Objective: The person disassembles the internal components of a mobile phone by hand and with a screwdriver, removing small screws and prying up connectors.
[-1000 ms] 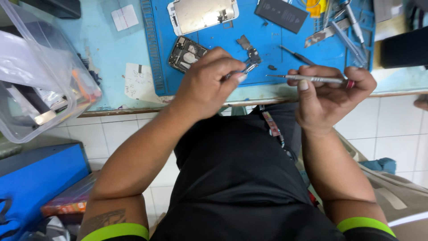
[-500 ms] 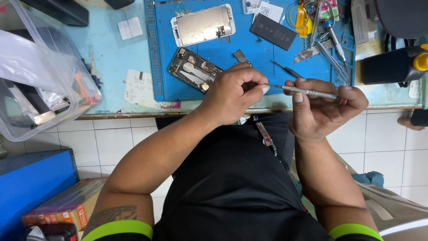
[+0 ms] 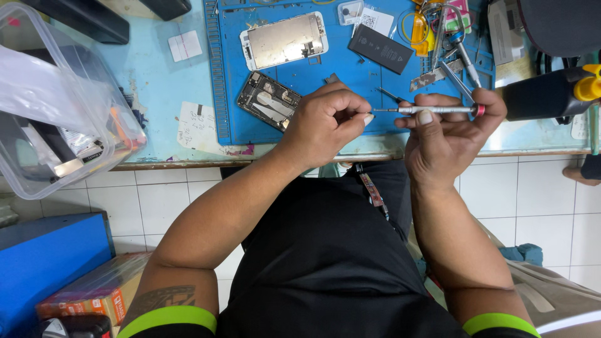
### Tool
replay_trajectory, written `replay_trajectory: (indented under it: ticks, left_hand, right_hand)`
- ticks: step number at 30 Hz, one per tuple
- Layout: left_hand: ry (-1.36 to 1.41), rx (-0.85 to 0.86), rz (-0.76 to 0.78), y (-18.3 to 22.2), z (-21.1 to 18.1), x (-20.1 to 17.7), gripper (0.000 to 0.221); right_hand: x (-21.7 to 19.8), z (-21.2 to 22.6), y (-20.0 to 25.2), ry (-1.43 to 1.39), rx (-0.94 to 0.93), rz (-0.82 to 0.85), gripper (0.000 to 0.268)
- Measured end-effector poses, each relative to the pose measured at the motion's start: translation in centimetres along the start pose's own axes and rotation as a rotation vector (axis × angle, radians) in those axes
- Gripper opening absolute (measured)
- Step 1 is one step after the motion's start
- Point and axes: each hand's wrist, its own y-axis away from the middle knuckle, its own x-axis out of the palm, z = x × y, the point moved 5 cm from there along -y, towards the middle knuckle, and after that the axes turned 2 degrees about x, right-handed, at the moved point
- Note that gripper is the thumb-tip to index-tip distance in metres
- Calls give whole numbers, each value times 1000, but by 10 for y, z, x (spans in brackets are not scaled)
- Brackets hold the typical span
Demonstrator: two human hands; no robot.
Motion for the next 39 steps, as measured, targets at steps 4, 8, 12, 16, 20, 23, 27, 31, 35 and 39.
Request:
replay_trajectory:
  ticks: [4,8,12,16,20,23,27,31,35,39]
  left_hand:
    - [-93,149,-32,-2,-6,-4,9]
    - [-163,261,-37,-2,-12,-6,12]
    - [-229,256,-28,-3,-15,-7,15]
    - [-247,308,-43,-1,-18,-8,15]
    - [-261,371,-67,0,-21,-9,16]
    - [-201,376,-62,2,-21,-9,13]
    - [-162,365,-61,3,-18,-5,11]
    - [-143,363,-65,5,-16,-5,12]
    - [-140,373,-66,6,-17,-6,13]
    - [-203,372,-90,7,-19,-7,15]
  right_hand:
    - [10,12,3,219,-137,65,54]
    - [18,19,7,344,-237,138,57]
    - [19,20,8,343,-246,142,58]
    - [18,21,9,348,-250,148,57]
    - [16,23,9,345,-246,138,58]
    - [16,24,7,328,-255,142,57]
    - [17,24,11,256,-218,124,58]
    - [19,26,12,265,-211,124,58]
    - [22,29,13,315,-225,142,58]
    - [25,30,13,353,-254,158,59]
